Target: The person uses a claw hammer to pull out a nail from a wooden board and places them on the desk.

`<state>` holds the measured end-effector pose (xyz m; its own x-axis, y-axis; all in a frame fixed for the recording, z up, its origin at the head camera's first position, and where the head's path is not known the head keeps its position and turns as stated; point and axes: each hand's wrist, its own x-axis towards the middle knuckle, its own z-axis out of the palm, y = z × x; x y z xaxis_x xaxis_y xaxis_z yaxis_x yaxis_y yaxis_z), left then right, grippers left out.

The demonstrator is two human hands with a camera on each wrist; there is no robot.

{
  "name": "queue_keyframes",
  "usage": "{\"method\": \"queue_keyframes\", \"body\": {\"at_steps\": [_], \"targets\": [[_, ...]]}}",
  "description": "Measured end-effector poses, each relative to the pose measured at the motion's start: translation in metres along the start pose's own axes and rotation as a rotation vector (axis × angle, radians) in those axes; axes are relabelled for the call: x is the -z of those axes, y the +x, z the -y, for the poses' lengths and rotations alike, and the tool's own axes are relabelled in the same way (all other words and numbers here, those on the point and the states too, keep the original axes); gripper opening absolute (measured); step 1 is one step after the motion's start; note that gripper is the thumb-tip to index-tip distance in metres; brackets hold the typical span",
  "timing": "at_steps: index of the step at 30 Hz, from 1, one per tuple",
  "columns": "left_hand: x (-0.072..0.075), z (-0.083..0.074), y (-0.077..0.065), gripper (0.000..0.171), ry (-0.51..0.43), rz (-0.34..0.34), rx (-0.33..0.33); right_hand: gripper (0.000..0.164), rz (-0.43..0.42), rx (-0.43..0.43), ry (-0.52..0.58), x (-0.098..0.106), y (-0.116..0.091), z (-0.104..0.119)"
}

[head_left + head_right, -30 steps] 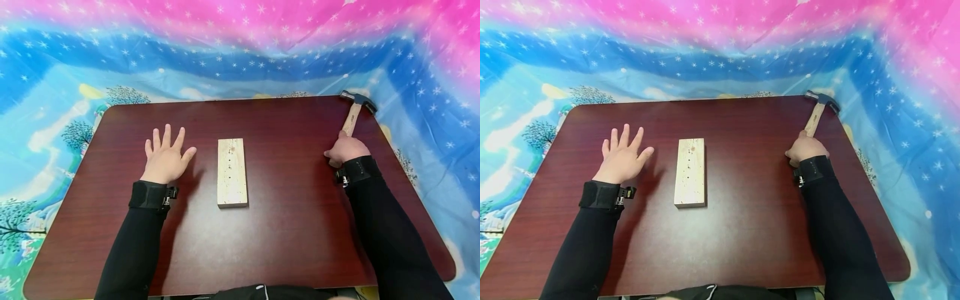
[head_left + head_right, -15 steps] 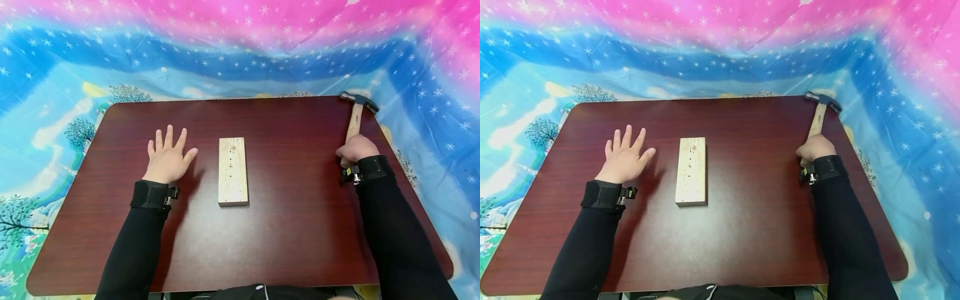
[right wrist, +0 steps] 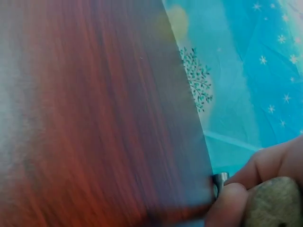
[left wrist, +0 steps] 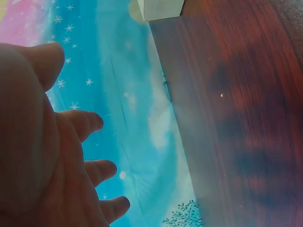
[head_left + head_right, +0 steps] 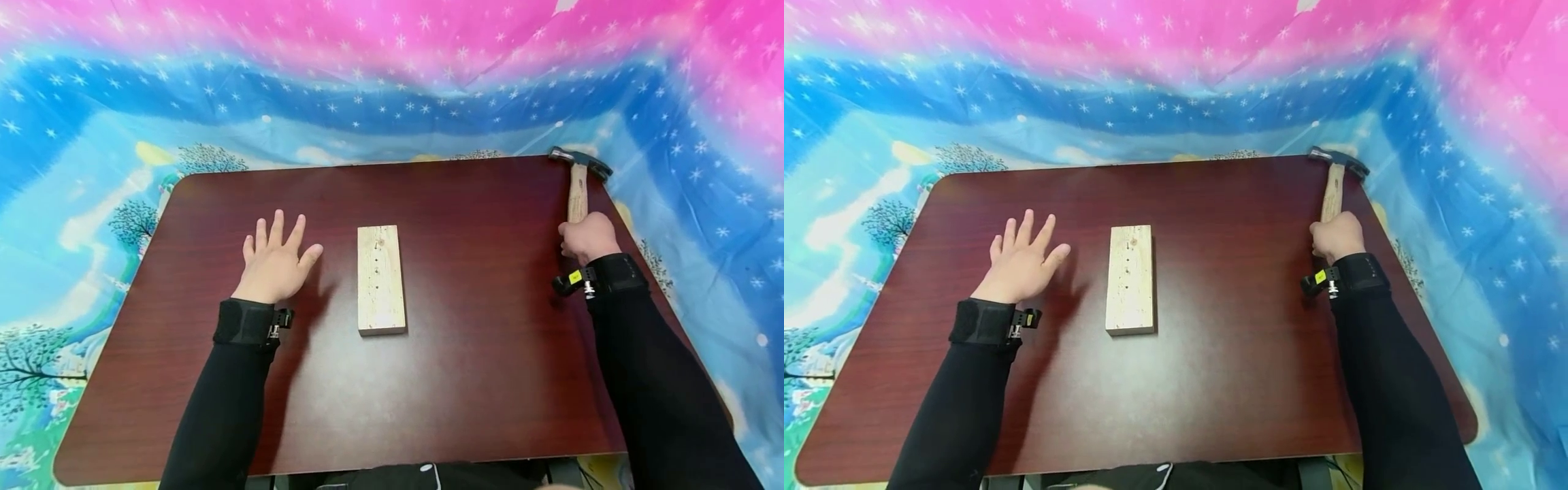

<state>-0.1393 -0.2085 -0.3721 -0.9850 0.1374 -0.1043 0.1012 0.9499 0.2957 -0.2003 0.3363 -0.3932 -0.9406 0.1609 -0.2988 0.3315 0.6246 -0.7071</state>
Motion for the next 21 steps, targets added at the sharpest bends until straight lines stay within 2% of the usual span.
{"method": "queue_keyframes", "body": {"at_steps": [5, 10, 21], "targets": [[0.003, 0.000, 0.000, 0.079, -0.005, 0.000, -0.004, 0.043, -0.075, 0.000, 0.023, -0.009, -0.003, 0.000], [0.003, -0.001, -0.002, 0.078, -0.018, 0.001, -0.010, 0.057, -0.133, 0.014, 0.090, -0.018, -0.011, 0.006], [-0.005, -0.005, -0.002, 0.077, -0.039, -0.017, -0.046, 0.068, -0.213, 0.148, 0.124, -0.024, -0.034, 0.027]]}}
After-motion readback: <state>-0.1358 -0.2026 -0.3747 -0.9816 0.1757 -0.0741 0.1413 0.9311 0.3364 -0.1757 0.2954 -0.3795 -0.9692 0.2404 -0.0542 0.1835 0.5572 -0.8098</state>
